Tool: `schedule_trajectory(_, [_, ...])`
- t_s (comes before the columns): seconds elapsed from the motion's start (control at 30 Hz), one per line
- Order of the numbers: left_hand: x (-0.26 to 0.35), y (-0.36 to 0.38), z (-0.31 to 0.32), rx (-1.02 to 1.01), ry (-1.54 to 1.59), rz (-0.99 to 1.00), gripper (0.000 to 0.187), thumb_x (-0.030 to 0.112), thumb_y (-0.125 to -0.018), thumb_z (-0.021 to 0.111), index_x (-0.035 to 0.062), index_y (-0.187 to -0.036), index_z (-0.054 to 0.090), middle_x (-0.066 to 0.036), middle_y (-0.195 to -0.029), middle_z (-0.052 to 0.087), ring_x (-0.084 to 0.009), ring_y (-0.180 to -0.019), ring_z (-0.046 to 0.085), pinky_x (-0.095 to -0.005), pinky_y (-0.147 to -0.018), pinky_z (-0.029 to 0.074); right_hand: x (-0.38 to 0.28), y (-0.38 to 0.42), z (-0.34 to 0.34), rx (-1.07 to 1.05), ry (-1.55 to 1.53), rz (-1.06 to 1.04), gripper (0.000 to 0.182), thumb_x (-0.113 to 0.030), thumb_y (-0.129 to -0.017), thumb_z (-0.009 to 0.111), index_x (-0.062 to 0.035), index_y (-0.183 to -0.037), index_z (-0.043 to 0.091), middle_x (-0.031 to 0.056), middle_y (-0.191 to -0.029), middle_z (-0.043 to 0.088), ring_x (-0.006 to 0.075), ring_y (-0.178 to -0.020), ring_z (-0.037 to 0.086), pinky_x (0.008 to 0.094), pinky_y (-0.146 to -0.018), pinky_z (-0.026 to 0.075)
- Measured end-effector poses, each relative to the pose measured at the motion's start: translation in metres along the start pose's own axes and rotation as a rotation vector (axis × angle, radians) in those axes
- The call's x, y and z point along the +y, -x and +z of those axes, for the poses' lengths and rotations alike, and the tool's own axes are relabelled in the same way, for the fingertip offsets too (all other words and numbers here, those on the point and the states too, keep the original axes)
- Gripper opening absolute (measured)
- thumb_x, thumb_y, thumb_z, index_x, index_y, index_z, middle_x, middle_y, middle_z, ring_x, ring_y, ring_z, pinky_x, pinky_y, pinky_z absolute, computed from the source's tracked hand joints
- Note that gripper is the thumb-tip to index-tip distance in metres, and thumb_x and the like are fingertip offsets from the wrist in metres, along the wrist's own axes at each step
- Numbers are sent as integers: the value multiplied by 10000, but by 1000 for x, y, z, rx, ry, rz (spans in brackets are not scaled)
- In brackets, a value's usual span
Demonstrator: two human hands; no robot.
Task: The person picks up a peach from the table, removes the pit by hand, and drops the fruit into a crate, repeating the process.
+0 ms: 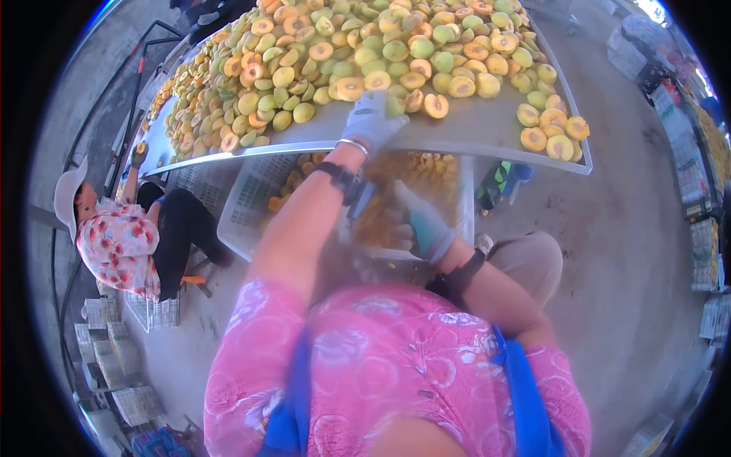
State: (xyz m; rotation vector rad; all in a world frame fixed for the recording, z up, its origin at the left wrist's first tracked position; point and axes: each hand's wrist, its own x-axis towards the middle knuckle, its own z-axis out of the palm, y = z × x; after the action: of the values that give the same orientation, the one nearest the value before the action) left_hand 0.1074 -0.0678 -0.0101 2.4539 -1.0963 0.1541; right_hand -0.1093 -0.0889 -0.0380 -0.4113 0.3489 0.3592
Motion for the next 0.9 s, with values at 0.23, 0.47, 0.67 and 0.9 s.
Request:
schedule_trajectory(0.23, [-24,-20,6,-100,807,-256,458,256,-804,678,46,-1189,545,-120,-1058,610,-272,-1012,601,-401,-874,500,-14,15,14,116,156,-108,416,-589,-931,500,-177,-986,513,-70,-629,400,54,-428,289,222,-374,207])
schedule_trajectory(0.47, [-14,40,-28,-179,1908,-272,370,180,-936,455,28,-1273,488,-133,-1249,572,-263,-1110,584,-432,-917,519,-11,-12,-15,-34,201,-345,262,-414,-982,528,-158,-982,582,-84,-699,494,22,-532,432,189,-407,332])
schedule_trajectory(0.67, [22,90,-40,-87,884,26,418,230,-982,384,-21,-1303,475,-171,-1258,568,-323,-1157,558,-460,-970,484,-22,0,13,192,558,-483,319,-448,-975,481,-135,-945,538,-38,-636,462,80,-440,393,248,-383,322])
schedule_trajectory(0.9, [24,107,-21,-46,1389,-138,371,175,-994,431,-29,-1303,464,-164,-1173,593,-258,-1071,607,-358,-943,515,-27,0,12,325,999,-724,349,-364,-984,465,-28,-981,562,100,-781,590,208,-720,587,350,-665,450])
